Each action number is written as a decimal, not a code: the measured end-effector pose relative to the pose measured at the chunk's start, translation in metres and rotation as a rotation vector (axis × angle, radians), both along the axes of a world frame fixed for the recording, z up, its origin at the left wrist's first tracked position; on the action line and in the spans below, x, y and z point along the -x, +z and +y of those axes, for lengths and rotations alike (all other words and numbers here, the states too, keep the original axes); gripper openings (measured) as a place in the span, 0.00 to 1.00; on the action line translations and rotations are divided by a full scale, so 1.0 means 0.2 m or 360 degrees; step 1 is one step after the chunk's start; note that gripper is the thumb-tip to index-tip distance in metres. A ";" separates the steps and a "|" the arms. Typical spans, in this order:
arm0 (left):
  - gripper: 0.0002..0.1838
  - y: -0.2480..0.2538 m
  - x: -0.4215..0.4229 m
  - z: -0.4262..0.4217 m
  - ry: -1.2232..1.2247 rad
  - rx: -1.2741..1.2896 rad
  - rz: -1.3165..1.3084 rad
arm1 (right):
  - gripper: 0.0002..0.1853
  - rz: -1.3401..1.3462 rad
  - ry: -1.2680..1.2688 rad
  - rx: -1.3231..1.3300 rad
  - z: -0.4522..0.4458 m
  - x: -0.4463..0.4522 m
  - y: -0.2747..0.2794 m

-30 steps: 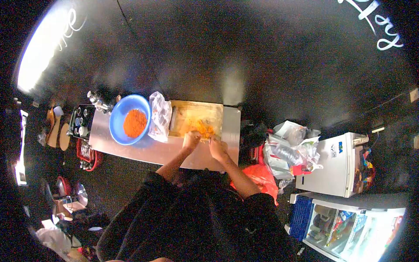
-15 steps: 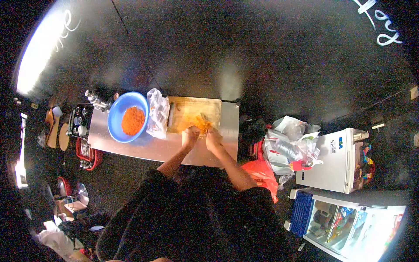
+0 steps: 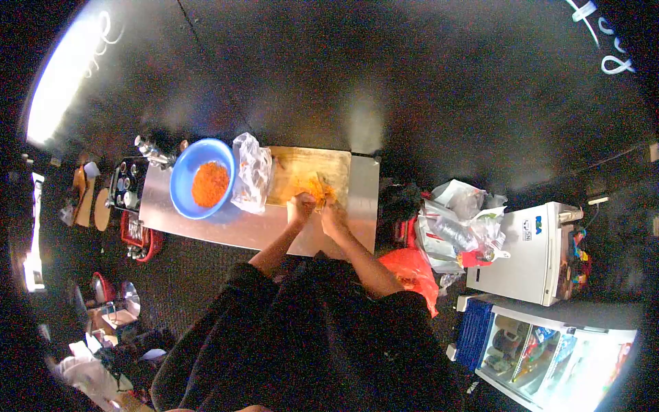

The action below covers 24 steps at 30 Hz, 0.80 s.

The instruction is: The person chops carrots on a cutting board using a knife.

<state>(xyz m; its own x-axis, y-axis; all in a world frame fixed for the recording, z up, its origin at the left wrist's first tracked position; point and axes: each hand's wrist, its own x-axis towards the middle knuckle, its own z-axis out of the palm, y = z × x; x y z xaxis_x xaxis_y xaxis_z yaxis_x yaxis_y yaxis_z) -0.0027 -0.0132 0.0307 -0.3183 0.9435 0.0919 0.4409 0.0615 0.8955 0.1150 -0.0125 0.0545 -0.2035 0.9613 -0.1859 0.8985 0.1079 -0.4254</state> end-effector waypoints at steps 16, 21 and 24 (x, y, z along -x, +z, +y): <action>0.04 0.05 -0.11 0.07 0.0199 0.0296 -0.0037 | 0.15 0.0158 0.0052 0.0289 0.07 -0.04 0.11; 0.05 0.07 -0.11 0.07 0.0155 0.0166 0.0176 | 0.17 0.0177 0.0008 0.0050 0.01 -0.03 0.03; 0.04 0.01 -0.08 0.02 0.0087 0.0078 0.0209 | 0.19 0.0158 0.0053 -0.0134 0.00 -0.02 0.05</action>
